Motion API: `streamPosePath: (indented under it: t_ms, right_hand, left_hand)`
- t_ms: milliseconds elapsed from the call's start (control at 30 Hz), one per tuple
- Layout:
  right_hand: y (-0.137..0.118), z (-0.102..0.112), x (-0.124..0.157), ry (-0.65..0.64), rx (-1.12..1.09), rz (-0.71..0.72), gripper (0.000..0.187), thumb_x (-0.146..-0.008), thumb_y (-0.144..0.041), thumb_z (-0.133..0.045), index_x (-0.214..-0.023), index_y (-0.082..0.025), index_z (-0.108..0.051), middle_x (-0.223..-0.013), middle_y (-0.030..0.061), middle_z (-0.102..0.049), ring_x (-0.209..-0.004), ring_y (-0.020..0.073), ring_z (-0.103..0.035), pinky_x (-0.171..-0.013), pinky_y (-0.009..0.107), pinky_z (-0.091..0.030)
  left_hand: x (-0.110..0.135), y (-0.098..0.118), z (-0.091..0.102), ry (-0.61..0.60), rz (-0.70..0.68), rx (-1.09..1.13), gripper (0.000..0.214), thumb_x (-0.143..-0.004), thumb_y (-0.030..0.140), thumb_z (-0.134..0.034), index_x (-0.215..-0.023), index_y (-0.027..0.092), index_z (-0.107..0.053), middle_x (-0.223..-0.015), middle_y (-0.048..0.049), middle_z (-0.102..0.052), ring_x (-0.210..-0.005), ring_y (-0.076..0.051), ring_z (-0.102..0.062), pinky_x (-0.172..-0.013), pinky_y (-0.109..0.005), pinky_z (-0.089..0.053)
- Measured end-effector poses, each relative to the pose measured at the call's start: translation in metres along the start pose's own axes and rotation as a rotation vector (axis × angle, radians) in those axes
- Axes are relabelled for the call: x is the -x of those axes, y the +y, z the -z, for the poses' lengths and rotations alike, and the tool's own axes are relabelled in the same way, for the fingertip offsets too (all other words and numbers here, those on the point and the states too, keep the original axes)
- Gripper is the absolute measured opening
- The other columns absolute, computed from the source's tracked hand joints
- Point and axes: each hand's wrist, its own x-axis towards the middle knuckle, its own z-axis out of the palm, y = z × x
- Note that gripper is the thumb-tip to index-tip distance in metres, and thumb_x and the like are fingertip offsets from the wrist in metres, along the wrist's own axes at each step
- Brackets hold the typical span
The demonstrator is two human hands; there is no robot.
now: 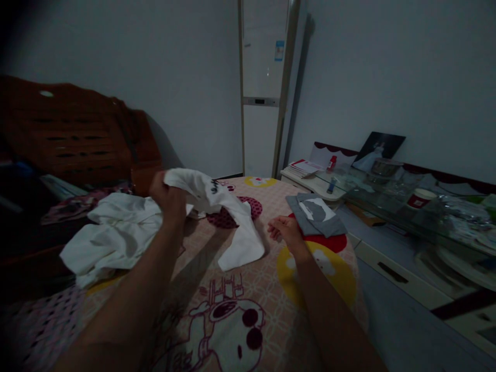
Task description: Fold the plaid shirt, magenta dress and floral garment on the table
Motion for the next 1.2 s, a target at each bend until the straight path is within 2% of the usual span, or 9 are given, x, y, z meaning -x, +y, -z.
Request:
streamPosePath:
  t_ms: [67, 167, 367, 567, 667, 767, 867, 1033, 1200]
  right_hand:
    - [0.007, 0.007, -0.002, 0.026, 0.001, -0.017, 0.032, -0.063, -0.046, -0.074, -0.066, -0.016, -0.067, -0.058, 0.0048, -0.068, -0.042, 0.0122, -0.057, -0.039, 0.022, -0.043]
    - [0.015, 0.009, -0.004, 0.031, 0.031, -0.045, 0.030, -0.062, -0.044, -0.073, -0.064, -0.016, -0.066, -0.055, 0.0042, -0.067, -0.041, 0.0123, -0.057, -0.037, 0.021, -0.043]
    - [0.027, 0.003, -0.006, -0.003, 0.084, -0.058, 0.028, -0.063, -0.044, -0.071, -0.061, -0.016, -0.064, -0.053, 0.0028, -0.065, -0.038, 0.0113, -0.054, -0.036, 0.022, -0.043]
    - [0.034, 0.001, -0.002, -0.029, 0.139, -0.081, 0.028, -0.064, -0.044, -0.069, -0.058, -0.016, -0.063, -0.052, 0.0024, -0.064, -0.039, 0.0114, -0.055, -0.038, 0.022, -0.043]
    - [0.036, 0.001, -0.001, -0.019, 0.151, -0.102, 0.029, -0.063, -0.044, -0.069, -0.057, -0.016, -0.064, -0.049, 0.0019, -0.062, -0.038, 0.0113, -0.054, -0.039, 0.022, -0.043]
    - [0.037, 0.002, -0.001, -0.022, 0.162, -0.107, 0.030, -0.063, -0.045, -0.069, -0.057, -0.016, -0.064, -0.048, 0.0018, -0.062, -0.039, 0.0110, -0.054, -0.040, 0.022, -0.042]
    - [0.037, 0.002, -0.001, -0.030, 0.151, -0.102, 0.030, -0.062, -0.046, -0.070, -0.057, -0.017, -0.064, -0.049, 0.0018, -0.063, -0.039, 0.0109, -0.054, -0.040, 0.022, -0.042]
    - [0.038, 0.002, 0.001, -0.030, 0.144, -0.084, 0.031, -0.063, -0.046, -0.070, -0.058, -0.017, -0.064, -0.049, 0.0019, -0.063, -0.040, 0.0111, -0.054, -0.041, 0.022, -0.042]
    - [0.041, 0.002, 0.000, -0.023, 0.168, -0.075, 0.030, -0.065, -0.045, -0.069, -0.057, -0.017, -0.064, -0.049, 0.0015, -0.062, -0.040, 0.0108, -0.053, -0.041, 0.022, -0.042]
  left_hand:
    - [-0.034, -0.002, 0.023, 0.239, -0.114, -0.031, 0.022, -0.094, 0.019, -0.039, -0.101, 0.010, -0.059, -0.097, -0.0072, -0.063, -0.095, -0.017, -0.057, -0.090, -0.033, -0.046]
    - [-0.051, -0.019, 0.055, 0.313, -0.216, -0.191, 0.021, -0.091, 0.012, -0.043, -0.106, 0.011, -0.058, -0.114, -0.0133, -0.059, -0.114, -0.022, -0.052, -0.103, -0.043, -0.038]
    - [-0.020, -0.064, 0.083, -0.287, -0.020, -0.587, 0.040, -0.071, 0.005, -0.052, -0.108, 0.012, -0.065, -0.116, -0.0151, -0.064, -0.114, -0.033, -0.054, -0.102, -0.056, -0.034]
    - [-0.001, -0.024, 0.074, -0.124, -0.167, -0.430, 0.035, -0.077, 0.015, -0.052, -0.107, 0.016, -0.069, -0.113, -0.0114, -0.064, -0.105, -0.025, -0.061, -0.095, -0.037, -0.045]
    - [0.023, -0.011, 0.067, -0.579, -0.206, -0.373, 0.025, -0.080, 0.022, -0.055, -0.099, 0.019, -0.070, -0.106, -0.0076, -0.067, -0.087, -0.021, -0.067, -0.084, -0.034, -0.051]
    - [0.057, -0.019, 0.057, -1.147, -0.295, -0.359, 0.043, -0.071, 0.024, -0.068, -0.114, 0.023, -0.067, -0.113, -0.0063, -0.069, -0.101, -0.023, -0.066, -0.090, -0.033, -0.050]
    - [0.085, -0.028, 0.045, -1.416, -0.365, -0.423, 0.059, -0.059, 0.019, -0.075, -0.118, 0.022, -0.067, -0.120, -0.0099, -0.068, -0.112, -0.027, -0.063, -0.095, -0.032, -0.048]
    - [0.080, -0.021, 0.038, -1.135, -0.257, -0.558, 0.028, -0.076, 0.013, -0.053, -0.093, 0.021, -0.072, -0.090, -0.0103, -0.073, -0.091, -0.027, -0.069, -0.078, -0.032, -0.048]
    - [0.039, -0.005, 0.064, -0.402, -0.054, -0.301, 0.029, -0.076, 0.014, -0.046, -0.096, 0.019, -0.066, -0.084, -0.0047, -0.070, -0.081, -0.022, -0.066, -0.075, -0.030, -0.048]
